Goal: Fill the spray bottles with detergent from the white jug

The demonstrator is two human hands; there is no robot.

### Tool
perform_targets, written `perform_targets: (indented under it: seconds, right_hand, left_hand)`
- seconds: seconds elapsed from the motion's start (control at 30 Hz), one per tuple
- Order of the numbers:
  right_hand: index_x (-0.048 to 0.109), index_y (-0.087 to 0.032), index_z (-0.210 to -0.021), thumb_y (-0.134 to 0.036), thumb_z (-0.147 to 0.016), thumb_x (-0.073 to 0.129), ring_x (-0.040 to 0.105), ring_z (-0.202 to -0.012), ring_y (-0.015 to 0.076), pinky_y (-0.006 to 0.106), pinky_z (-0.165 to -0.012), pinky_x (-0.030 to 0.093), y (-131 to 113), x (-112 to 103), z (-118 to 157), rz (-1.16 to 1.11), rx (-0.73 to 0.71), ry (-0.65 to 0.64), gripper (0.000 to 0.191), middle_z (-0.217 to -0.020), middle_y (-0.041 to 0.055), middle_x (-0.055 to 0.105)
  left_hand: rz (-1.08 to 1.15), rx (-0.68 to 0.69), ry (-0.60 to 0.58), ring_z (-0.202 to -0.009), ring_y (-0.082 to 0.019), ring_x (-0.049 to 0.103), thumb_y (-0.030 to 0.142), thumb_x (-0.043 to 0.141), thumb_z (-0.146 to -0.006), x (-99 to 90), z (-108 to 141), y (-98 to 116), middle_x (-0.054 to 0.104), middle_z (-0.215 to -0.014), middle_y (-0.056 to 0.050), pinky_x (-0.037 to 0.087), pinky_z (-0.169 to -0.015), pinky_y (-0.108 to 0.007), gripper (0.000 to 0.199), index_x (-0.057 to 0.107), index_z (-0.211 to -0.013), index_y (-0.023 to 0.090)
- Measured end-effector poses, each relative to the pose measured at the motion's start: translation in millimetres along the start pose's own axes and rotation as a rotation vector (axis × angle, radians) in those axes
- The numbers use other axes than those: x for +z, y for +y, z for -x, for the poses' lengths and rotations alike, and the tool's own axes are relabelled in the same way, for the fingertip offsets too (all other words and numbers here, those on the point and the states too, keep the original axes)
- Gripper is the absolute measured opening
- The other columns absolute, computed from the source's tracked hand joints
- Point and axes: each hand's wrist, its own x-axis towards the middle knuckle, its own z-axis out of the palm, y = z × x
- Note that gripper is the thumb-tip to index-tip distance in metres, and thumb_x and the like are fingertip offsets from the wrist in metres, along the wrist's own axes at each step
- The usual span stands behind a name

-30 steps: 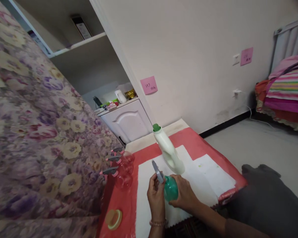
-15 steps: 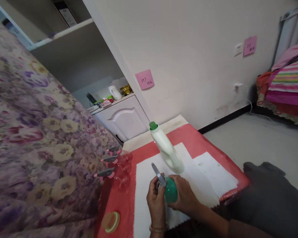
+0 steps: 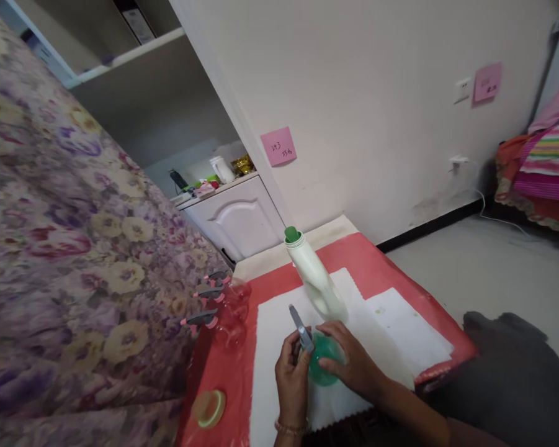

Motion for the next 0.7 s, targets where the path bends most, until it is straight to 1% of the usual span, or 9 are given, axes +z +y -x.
perform_targets:
  seconds: [0.07, 0.13, 0.2, 0.33, 0.47, 0.53, 0.57, 0.63, 0.7]
  right_hand:
    - [0.058, -0.024, -0.121, -0.024, -0.080, 0.059, 0.058, -0.101, 0.0219, 0.039, -0.094, 0.047, -15, -6, -10, -0.085, -0.039, 0.003, 0.041, -0.113, 0.0067, 0.057]
    - [0.062, -0.024, -0.116, -0.019, -0.078, 0.058, 0.058, -0.089, 0.0194, 0.035, -0.086, 0.049, -27, -8, -19, -0.125, -0.056, -0.033, 0.038, -0.103, 0.0042, 0.058]
    - [0.066, -0.023, -0.110, -0.014, -0.074, 0.058, 0.056, -0.082, 0.0179, 0.033, -0.080, 0.049, -33, -5, -27, -0.127, -0.045, -0.068, 0.037, -0.094, 0.0022, 0.056]
    - [0.069, -0.021, -0.098, -0.010, -0.071, 0.059, 0.052, -0.077, 0.0165, 0.029, -0.072, 0.045, -33, 0, -33, -0.097, -0.003, -0.117, 0.031, -0.087, 0.0003, 0.051]
    - [0.068, -0.021, -0.088, -0.007, -0.070, 0.059, 0.050, -0.075, 0.0163, 0.029, -0.069, 0.042, -33, 1, -34, -0.059, -0.004, -0.145, 0.025, -0.083, -0.0004, 0.048]
    - [0.066, -0.020, -0.085, -0.005, -0.069, 0.058, 0.050, -0.075, 0.0166, 0.029, -0.069, 0.042, -33, 2, -35, -0.037, -0.021, -0.141, 0.024, -0.083, -0.0001, 0.049]
    - [0.065, -0.020, -0.084, -0.004, -0.068, 0.058, 0.051, -0.075, 0.0168, 0.029, -0.069, 0.042, -33, 2, -35, -0.025, -0.032, -0.139, 0.024, -0.083, 0.0000, 0.050]
    - [0.062, -0.020, -0.083, -0.003, -0.068, 0.057, 0.051, -0.075, 0.0170, 0.029, -0.069, 0.042, -33, 3, -36, -0.002, -0.048, -0.136, 0.023, -0.083, -0.0001, 0.051]
    - [0.061, -0.020, -0.083, -0.003, -0.068, 0.057, 0.052, -0.074, 0.0171, 0.029, -0.069, 0.041, -30, 5, -35, 0.006, -0.061, -0.132, 0.023, -0.081, -0.0004, 0.050]
  left_hand:
    - [0.005, 0.016, -0.024, -0.108, -0.025, 0.066, 0.031, 0.072, -0.076, -0.7, 1, 0, 0.072, -0.114, -0.010, 0.050, -0.095, -0.037, 0.035, 0.065, -0.107, 0.019]
    - [0.018, 0.032, -0.040, -0.109, -0.025, 0.065, 0.029, 0.070, -0.077, -2.4, 2, -1, 0.071, -0.115, -0.010, 0.050, -0.096, -0.036, 0.033, 0.063, -0.108, 0.019]
    - [0.029, 0.041, -0.052, -0.111, -0.025, 0.064, 0.027, 0.068, -0.079, -4.0, 3, -5, 0.070, -0.116, -0.010, 0.049, -0.096, -0.036, 0.032, 0.061, -0.109, 0.019]
    - [0.017, 0.049, -0.062, -0.114, -0.024, 0.063, 0.027, 0.066, -0.081, -5.7, 5, -14, 0.068, -0.119, -0.009, 0.049, -0.097, -0.035, 0.034, 0.055, -0.113, 0.021]
    - [-0.083, 0.074, -0.082, -0.116, -0.023, 0.061, 0.028, 0.063, -0.084, -10.0, 11, -18, 0.065, -0.123, -0.008, 0.046, -0.100, -0.036, 0.036, 0.050, -0.117, 0.024]
    - [-0.145, 0.102, -0.094, -0.121, -0.023, 0.056, 0.031, 0.059, -0.087, -13.8, 16, -13, 0.061, -0.128, -0.009, 0.043, -0.103, -0.037, 0.035, 0.049, -0.121, 0.024]
    - [-0.183, 0.119, -0.082, -0.123, -0.023, 0.054, 0.033, 0.056, -0.089, -15.6, 18, -9, 0.060, -0.129, -0.009, 0.042, -0.104, -0.037, 0.034, 0.050, -0.121, 0.024]
    - [-0.269, 0.144, -0.007, -0.118, -0.022, 0.056, 0.037, 0.050, -0.092, -17.5, 22, 3, 0.061, -0.123, -0.008, 0.042, -0.102, -0.037, 0.029, 0.054, -0.117, 0.023]
    - [-0.355, 0.149, 0.065, -0.105, -0.021, 0.059, 0.039, 0.048, -0.092, -16.0, 22, 19, 0.064, -0.108, -0.007, 0.045, -0.094, -0.035, 0.026, 0.059, -0.109, 0.022]
